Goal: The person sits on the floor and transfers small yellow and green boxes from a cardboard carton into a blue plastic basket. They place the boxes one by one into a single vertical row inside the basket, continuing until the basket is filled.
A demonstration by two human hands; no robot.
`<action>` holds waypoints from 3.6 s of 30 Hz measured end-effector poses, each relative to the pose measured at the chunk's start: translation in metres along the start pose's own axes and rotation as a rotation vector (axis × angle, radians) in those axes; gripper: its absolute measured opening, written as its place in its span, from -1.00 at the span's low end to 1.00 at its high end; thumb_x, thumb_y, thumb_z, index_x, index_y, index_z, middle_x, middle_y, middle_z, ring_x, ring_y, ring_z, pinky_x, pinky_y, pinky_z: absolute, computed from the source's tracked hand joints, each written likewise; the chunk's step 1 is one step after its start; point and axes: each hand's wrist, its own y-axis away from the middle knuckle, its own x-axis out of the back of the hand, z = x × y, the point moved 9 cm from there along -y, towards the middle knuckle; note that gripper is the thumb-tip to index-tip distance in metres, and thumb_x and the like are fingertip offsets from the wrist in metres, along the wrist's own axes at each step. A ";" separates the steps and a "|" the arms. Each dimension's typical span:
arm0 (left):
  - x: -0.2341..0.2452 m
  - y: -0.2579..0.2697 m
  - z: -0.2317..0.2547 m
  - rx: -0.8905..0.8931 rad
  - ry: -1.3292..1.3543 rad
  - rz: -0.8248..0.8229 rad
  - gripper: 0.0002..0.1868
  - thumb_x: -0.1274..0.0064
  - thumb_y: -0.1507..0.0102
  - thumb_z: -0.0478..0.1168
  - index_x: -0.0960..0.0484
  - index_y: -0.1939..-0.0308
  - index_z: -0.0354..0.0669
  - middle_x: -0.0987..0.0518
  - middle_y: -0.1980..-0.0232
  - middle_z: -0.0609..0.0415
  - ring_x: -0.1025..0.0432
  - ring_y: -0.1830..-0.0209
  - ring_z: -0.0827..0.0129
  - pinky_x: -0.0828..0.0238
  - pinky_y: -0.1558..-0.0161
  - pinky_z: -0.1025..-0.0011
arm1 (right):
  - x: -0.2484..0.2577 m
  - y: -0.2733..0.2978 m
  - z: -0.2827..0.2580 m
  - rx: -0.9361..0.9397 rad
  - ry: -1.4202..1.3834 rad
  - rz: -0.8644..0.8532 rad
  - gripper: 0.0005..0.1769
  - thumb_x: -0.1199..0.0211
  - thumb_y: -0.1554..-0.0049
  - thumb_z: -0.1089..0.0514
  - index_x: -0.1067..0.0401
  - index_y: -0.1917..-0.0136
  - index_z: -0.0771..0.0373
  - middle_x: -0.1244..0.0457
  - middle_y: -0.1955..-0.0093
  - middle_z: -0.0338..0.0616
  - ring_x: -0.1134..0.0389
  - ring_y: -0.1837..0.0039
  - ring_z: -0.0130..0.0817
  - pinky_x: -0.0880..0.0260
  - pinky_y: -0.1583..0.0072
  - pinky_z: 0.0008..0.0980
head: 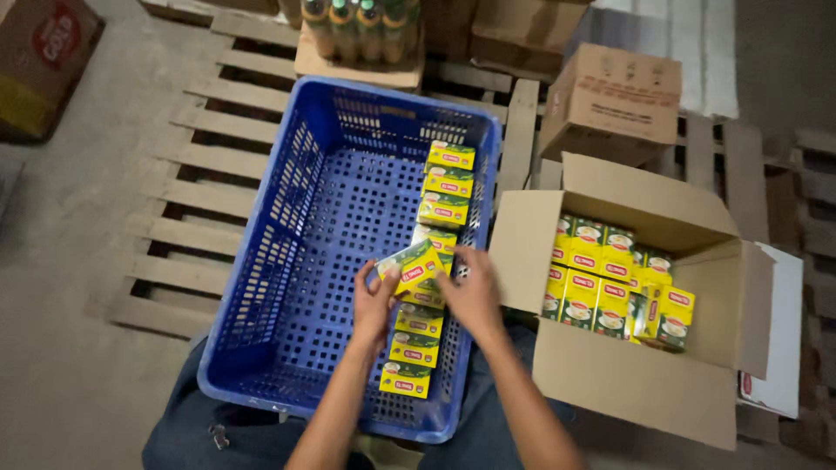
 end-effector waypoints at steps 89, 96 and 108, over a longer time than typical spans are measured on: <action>0.019 -0.003 -0.048 -0.531 -1.226 -0.439 -0.16 -0.12 -0.38 0.04 -0.24 -0.69 -0.13 -0.07 -0.81 -0.23 -0.03 -0.80 0.00 -0.05 -0.66 0.11 | 0.317 -0.010 0.211 -0.082 0.400 0.501 -0.59 -0.33 -0.20 0.04 -0.53 -0.27 0.22 -0.42 -0.16 0.14 -0.44 -0.25 0.12 -0.38 -0.32 0.00; 0.004 0.013 -0.051 -0.245 -1.363 -0.430 -0.15 -0.06 -0.36 0.12 -0.19 -0.73 0.13 0.05 -0.87 0.01 -0.32 -0.61 -0.02 -0.34 -0.45 -0.06 | 0.310 -0.042 0.260 -0.418 0.630 0.170 -0.24 -0.30 -0.21 -0.18 -0.25 -0.57 0.12 -0.16 -0.44 0.22 -0.38 -0.35 0.36 -0.41 -0.32 0.29; 0.025 -0.012 -0.072 -0.377 -1.327 -0.447 -0.27 -0.11 -0.36 0.03 -0.38 -0.62 0.02 -0.04 -0.81 -0.14 -0.17 -0.73 -0.01 -0.21 -0.62 -0.01 | 0.271 -0.076 0.291 -0.401 0.903 0.063 -0.37 -0.36 -0.16 -0.34 -0.50 -0.41 -0.10 -0.26 -0.41 0.12 -0.18 -0.48 0.15 -0.29 -0.40 0.13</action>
